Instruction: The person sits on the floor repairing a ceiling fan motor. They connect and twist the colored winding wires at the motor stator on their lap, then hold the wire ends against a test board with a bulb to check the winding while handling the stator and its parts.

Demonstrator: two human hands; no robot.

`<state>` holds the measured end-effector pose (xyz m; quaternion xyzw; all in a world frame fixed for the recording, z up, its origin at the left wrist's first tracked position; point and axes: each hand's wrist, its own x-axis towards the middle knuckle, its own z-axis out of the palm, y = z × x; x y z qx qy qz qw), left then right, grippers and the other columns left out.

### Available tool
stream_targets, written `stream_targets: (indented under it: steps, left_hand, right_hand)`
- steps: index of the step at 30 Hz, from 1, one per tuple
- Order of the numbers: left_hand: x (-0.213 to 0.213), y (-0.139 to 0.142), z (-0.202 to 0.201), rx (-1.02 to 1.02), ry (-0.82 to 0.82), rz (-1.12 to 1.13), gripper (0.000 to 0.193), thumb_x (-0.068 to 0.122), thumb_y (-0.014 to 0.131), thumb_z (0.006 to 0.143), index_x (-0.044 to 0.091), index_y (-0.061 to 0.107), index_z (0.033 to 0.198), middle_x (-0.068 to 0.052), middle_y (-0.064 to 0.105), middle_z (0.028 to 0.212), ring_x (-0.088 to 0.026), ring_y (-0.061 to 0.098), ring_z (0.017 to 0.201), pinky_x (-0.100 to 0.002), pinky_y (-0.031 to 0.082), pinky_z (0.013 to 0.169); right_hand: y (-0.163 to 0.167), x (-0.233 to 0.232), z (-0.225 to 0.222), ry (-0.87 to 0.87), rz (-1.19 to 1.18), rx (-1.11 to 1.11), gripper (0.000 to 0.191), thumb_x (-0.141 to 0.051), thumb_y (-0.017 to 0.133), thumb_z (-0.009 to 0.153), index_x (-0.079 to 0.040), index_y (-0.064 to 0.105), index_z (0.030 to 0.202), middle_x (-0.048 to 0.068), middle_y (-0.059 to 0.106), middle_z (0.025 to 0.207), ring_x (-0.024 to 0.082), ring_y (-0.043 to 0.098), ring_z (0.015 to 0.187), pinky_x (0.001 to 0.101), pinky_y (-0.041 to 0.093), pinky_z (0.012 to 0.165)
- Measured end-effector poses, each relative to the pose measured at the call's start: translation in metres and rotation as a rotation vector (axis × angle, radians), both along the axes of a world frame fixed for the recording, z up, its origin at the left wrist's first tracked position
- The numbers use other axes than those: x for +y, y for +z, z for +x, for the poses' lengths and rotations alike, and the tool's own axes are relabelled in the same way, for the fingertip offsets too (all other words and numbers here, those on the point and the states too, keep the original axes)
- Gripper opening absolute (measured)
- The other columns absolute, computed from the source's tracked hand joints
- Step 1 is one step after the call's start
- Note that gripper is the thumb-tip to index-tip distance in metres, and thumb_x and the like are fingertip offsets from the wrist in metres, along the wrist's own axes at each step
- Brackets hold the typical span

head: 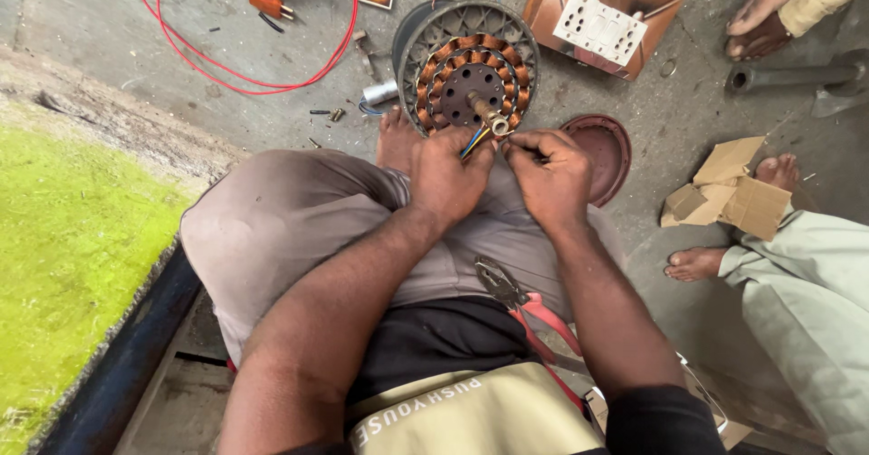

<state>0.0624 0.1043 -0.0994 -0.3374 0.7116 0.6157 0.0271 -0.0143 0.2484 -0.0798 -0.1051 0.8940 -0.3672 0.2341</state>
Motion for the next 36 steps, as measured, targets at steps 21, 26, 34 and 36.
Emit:
stream_targets:
  steps: [21,26,34,36]
  left_hand:
    - [0.002,-0.024,-0.001,0.066,-0.053,-0.060,0.016,0.016,0.076,0.083,0.014,0.082,0.098,-0.012,0.076,0.086,-0.030,0.074,0.082,-0.041,0.057,0.076]
    - [0.002,-0.025,-0.003,0.074,-0.056,-0.041,0.015,0.016,0.077,0.082,0.013,0.082,0.096,-0.012,0.076,0.087,-0.030,0.074,0.083,-0.041,0.057,0.077]
    - [0.001,-0.026,-0.001,0.083,-0.093,0.005,0.013,0.015,0.081,0.081,0.009,0.081,0.093,-0.014,0.075,0.088,-0.032,0.073,0.085,-0.042,0.057,0.078]
    - [0.000,-0.027,-0.001,0.097,-0.097,0.002,0.013,0.016,0.081,0.081,0.008,0.080,0.091,-0.014,0.075,0.089,-0.032,0.074,0.086,-0.043,0.057,0.079]
  right_hand:
    - [0.006,-0.008,0.005,0.102,-0.046,0.192,0.016,0.002,0.081,0.085,-0.002,0.079,0.101,0.010,0.070,0.111,0.021,0.068,0.101,0.0310,0.054,0.088]
    - [0.015,-0.013,0.000,0.289,-0.001,0.345,0.015,0.004,0.081,0.084,-0.001,0.078,0.098,0.012,0.075,0.108,0.028,0.068,0.102,0.0385,0.051,0.093]
    - [0.009,-0.015,0.006,0.202,0.052,0.316,0.014,0.004,0.078,0.088,-0.001,0.075,0.100,0.012,0.075,0.100,0.028,0.070,0.093,0.0379,0.054,0.085]
    - [0.006,-0.015,0.009,0.165,0.054,0.320,0.015,0.005,0.078,0.088,0.000,0.074,0.102,0.012,0.075,0.098,0.026,0.071,0.091,0.0368,0.055,0.083]
